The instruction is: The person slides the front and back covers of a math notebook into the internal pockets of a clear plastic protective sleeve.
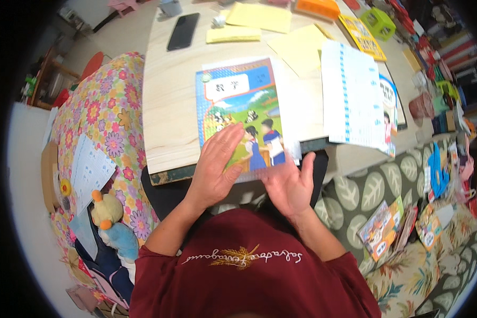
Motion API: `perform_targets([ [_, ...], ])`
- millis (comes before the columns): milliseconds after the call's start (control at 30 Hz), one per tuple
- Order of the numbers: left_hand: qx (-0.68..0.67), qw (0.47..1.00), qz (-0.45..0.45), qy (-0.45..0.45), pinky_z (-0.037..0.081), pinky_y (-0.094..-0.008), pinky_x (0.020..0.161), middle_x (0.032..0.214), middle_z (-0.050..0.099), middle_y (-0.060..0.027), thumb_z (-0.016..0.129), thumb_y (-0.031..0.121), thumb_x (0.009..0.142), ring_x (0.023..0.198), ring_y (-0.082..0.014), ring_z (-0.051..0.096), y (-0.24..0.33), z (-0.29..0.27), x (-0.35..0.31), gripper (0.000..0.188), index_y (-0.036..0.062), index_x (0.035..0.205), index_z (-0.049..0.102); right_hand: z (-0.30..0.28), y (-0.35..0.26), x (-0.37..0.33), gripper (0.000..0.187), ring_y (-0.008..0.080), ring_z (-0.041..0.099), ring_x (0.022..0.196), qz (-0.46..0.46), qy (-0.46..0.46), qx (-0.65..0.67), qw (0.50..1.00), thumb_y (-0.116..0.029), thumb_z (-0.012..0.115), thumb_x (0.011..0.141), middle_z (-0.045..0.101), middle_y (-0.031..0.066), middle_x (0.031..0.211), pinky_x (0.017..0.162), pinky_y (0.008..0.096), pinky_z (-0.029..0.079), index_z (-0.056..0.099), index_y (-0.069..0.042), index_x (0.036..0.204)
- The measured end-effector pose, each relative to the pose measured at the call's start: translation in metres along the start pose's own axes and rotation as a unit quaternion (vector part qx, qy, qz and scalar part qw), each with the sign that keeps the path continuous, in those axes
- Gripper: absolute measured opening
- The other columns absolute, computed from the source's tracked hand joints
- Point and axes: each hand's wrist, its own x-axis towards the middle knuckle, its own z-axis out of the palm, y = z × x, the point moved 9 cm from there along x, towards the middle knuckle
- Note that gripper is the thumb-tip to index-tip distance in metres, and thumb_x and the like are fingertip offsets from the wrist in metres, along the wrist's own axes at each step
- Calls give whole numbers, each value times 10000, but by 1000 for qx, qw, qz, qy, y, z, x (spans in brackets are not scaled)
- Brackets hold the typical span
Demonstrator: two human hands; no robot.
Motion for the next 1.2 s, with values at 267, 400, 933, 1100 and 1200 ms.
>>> perform_targets([
  [267,230,970,-75,37,208,-456,1139,1519,301,-215,500,311,969,1427,-353,253,-90,-29,-6,639,-32,1463,285,-18,11,20,762,284,344,1377,14,45,128,991,-667,243,955,370,65,1504,1140,455,246,291,-133,1498],
  [400,302,948,-97,-33,201,-442,1153,1527,289,-211,458,372,978,1434,-321,246,-113,-28,22,645,-46,1446,311,-41,6,38,586,298,445,1282,15,80,109,991,-521,280,1010,480,71,1401,1095,482,324,397,-129,1429],
  [933,320,945,-42,-55,174,-453,1163,1521,266,-255,457,525,951,1442,-369,199,-118,19,95,769,-56,1437,324,-45,8,55,561,318,498,1217,49,102,71,991,-495,313,1000,529,110,1333,1076,480,368,453,-97,1369],
  [1100,260,964,-19,-53,178,-450,1157,1525,286,-215,439,464,974,1436,-352,224,-80,43,75,678,-9,1449,333,-46,7,55,568,301,469,1259,42,39,96,994,-499,293,1007,481,110,1391,1088,481,345,425,-107,1397],
  [1200,199,978,-21,-52,178,-450,1155,1524,286,-216,442,461,973,1438,-351,221,-62,56,69,670,7,1454,334,-61,9,58,603,306,446,1288,44,77,196,977,-533,289,1003,454,112,1422,1107,492,317,394,-121,1431],
])
